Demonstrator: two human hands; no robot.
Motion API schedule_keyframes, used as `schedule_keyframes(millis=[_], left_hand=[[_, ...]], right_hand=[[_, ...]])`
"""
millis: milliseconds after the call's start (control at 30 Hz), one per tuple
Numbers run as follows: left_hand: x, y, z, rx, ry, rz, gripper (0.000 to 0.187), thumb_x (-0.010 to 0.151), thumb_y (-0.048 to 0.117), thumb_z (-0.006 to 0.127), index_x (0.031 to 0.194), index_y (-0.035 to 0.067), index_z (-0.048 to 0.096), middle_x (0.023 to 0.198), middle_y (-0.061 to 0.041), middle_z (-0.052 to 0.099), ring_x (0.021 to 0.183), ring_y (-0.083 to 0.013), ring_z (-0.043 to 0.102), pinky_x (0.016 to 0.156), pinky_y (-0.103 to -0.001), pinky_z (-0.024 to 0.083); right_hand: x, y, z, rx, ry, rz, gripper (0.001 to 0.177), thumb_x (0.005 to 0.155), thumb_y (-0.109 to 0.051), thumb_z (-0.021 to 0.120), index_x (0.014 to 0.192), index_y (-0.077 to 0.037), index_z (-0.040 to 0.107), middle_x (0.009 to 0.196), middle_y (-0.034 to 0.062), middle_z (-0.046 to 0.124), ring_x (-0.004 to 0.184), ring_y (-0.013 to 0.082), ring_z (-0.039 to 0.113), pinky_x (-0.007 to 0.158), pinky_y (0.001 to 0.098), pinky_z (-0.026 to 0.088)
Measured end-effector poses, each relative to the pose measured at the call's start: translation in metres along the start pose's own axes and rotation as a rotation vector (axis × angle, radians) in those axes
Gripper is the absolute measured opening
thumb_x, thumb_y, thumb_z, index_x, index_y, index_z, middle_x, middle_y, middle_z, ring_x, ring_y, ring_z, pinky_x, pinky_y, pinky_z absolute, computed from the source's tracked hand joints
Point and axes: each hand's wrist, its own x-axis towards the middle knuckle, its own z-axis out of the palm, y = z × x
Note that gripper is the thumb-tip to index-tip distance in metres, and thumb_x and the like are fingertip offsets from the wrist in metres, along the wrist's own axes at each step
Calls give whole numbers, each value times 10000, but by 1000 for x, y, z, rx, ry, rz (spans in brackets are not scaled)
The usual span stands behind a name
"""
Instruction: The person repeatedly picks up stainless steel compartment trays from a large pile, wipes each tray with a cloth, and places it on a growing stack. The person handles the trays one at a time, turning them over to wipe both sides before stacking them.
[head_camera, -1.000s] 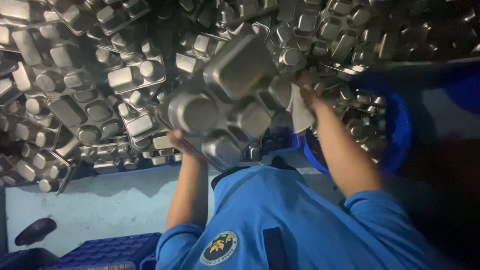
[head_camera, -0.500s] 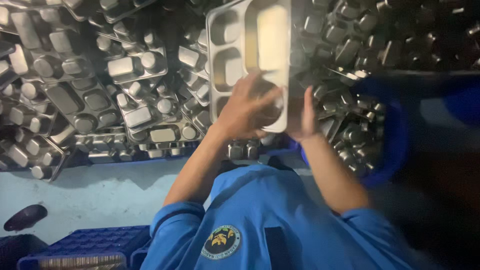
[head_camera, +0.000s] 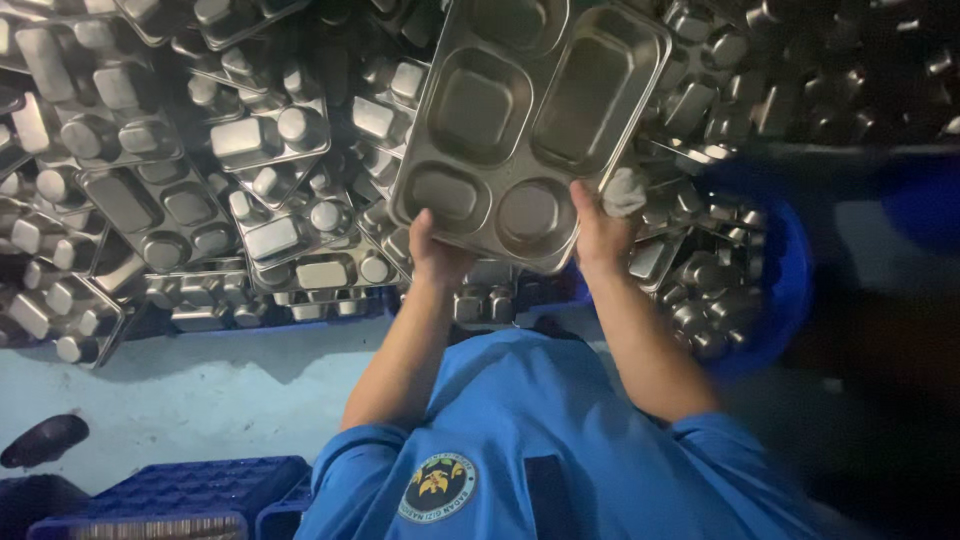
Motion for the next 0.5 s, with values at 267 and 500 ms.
schedule_keyframes(millis=[267, 500], left_hand=[[-4, 5, -3, -53, -24, 219, 640, 822, 332, 613, 1371, 9, 542, 1277, -178, 647, 1168, -350, 641, 1020, -486, 531], [-17, 0, -4, 106, -139, 183, 692, 762, 232, 629, 1396, -26, 530, 1299, -173, 644, 1214, -336, 636, 1087, -460, 522]], right_hand=[[58, -55, -40, -165, -96, -430, 734, 995, -132, 812, 1523, -18, 315, 1512, 152, 381, 1414, 374, 451, 1222, 485, 358], [50, -102, -7, -707, -246, -411, 481, 925, -67, 755, 1347, 15, 541, 1360, 250, 561, 1187, 453, 602, 933, 517, 532]])
